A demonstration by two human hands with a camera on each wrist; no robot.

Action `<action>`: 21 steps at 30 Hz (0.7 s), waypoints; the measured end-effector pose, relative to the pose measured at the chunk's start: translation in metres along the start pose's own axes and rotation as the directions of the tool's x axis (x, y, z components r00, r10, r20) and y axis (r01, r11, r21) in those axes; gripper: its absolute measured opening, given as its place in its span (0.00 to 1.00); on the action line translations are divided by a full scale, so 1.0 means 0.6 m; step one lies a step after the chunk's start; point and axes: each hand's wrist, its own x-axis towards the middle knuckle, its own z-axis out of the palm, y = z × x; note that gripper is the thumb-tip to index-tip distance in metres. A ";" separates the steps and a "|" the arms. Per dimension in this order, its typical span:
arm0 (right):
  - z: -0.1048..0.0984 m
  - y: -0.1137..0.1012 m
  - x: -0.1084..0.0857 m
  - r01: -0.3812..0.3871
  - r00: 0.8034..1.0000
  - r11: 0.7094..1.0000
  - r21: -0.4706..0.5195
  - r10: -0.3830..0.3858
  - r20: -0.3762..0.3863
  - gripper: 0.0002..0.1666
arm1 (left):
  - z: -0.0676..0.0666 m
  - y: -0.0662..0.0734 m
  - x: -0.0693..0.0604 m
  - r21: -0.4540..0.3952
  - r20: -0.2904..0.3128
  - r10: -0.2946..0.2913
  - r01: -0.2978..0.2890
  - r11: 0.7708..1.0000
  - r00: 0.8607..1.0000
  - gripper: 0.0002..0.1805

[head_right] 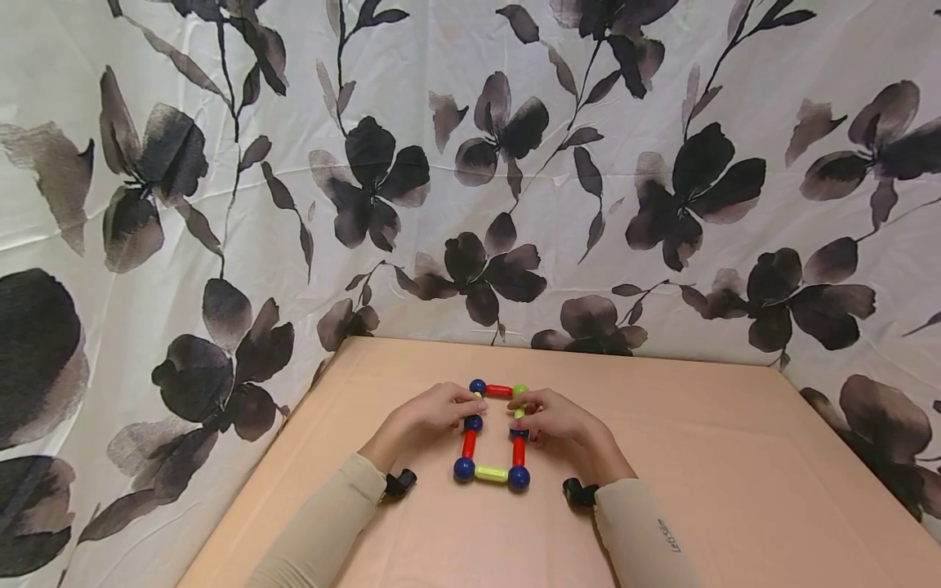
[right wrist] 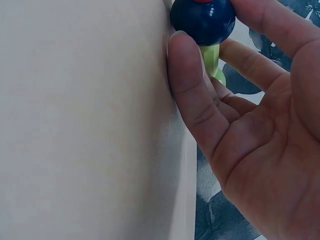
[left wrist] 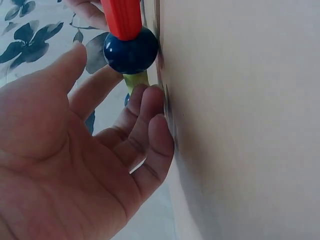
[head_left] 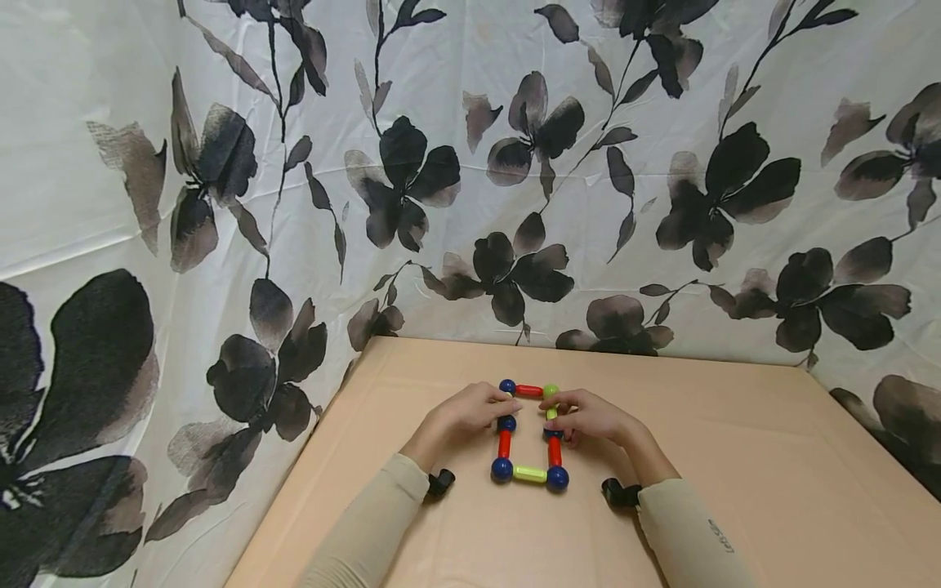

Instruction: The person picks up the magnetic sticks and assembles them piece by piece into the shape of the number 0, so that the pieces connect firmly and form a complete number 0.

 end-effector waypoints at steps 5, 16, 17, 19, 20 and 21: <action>-0.001 0.001 0.001 -0.001 1.000 1.000 0.001 0.001 -0.001 0.24 | -0.004 -0.003 -0.001 -0.009 -0.010 0.017 -0.017 1.000 1.000 0.19; 0.005 -0.005 0.002 -0.008 1.000 1.000 -0.005 0.008 -0.014 0.23 | -0.004 -0.001 -0.003 -0.005 0.017 0.020 -0.020 1.000 1.000 0.16; 0.005 -0.006 0.002 -0.008 1.000 1.000 -0.007 0.008 -0.014 0.23 | -0.004 -0.001 -0.004 -0.007 0.016 0.016 -0.016 1.000 1.000 0.16; 0.006 -0.007 0.002 -0.008 1.000 1.000 -0.009 0.008 -0.014 0.22 | -0.005 -0.001 -0.004 -0.010 0.014 0.009 -0.009 1.000 1.000 0.15; 0.006 -0.006 0.002 -0.006 1.000 1.000 -0.008 0.006 -0.013 0.22 | -0.004 0.000 -0.005 -0.011 0.013 0.006 -0.006 1.000 1.000 0.14; 0.006 -0.006 0.003 -0.006 1.000 1.000 -0.007 0.006 -0.013 0.22 | -0.005 0.001 -0.005 -0.009 0.012 0.005 -0.005 1.000 1.000 0.14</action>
